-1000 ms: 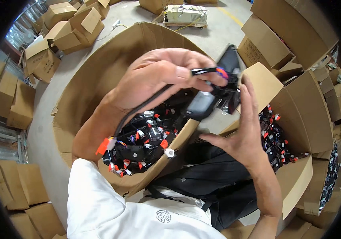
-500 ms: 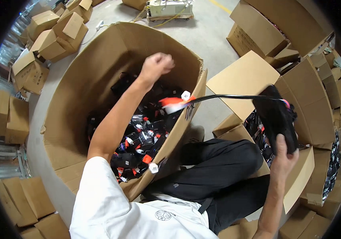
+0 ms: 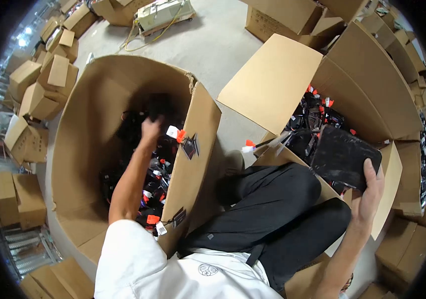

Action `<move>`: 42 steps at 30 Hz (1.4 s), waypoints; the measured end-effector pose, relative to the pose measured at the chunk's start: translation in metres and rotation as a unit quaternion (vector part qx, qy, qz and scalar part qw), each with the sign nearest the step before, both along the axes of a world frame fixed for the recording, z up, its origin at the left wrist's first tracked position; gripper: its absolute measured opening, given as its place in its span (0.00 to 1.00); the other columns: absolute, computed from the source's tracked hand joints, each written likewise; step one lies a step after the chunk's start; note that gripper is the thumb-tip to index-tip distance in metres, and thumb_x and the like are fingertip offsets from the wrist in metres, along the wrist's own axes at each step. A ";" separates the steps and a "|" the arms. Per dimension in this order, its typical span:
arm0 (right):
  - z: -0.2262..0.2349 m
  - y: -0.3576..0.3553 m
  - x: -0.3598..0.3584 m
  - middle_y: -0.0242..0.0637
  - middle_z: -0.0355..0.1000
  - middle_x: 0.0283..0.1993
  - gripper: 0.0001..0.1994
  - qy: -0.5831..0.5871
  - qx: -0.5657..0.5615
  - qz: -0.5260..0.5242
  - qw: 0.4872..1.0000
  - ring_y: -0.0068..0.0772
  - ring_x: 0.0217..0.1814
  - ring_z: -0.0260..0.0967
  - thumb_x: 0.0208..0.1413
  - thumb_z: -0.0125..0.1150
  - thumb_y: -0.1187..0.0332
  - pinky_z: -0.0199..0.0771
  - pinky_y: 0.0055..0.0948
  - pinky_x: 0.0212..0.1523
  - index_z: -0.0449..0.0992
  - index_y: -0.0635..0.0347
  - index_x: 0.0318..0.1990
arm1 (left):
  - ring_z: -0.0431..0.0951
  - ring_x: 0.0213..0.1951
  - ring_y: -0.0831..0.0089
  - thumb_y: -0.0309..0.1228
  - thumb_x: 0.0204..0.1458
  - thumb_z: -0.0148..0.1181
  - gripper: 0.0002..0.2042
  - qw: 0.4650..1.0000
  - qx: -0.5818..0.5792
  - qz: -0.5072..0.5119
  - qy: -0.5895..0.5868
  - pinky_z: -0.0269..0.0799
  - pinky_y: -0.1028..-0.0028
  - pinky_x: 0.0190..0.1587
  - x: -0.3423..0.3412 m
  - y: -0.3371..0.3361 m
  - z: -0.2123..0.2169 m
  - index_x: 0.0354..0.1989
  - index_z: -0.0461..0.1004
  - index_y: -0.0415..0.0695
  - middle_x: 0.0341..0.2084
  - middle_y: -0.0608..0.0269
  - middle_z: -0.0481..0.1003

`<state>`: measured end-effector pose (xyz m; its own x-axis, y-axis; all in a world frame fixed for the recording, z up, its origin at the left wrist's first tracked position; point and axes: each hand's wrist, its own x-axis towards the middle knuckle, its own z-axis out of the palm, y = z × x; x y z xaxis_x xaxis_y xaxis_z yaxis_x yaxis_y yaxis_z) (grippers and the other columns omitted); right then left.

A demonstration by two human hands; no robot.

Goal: The person sorts and inspects electronic dash cams and wiring harnesses by hand, taking them from cardboard boxes in a warehouse.

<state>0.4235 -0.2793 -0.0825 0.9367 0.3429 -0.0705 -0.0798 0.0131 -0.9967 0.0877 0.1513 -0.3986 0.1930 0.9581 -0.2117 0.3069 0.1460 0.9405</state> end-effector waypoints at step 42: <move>0.017 -0.010 -0.084 0.46 0.68 0.54 0.33 -0.181 0.135 0.244 0.943 0.32 0.58 0.64 0.66 0.52 0.47 0.62 0.30 0.62 0.59 0.71 0.63 | 0.73 0.51 0.75 0.40 0.67 0.49 0.18 0.883 -0.118 -0.329 -0.315 0.69 0.68 0.57 0.090 -0.289 0.366 0.55 0.66 0.37 0.49 0.61 0.73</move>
<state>0.3400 -0.2894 -0.0655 0.6082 0.6993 0.3756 0.2025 0.3209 -0.9252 0.1778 -0.1373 -0.0321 0.8416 0.5384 -0.0429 -0.1739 0.3454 0.9222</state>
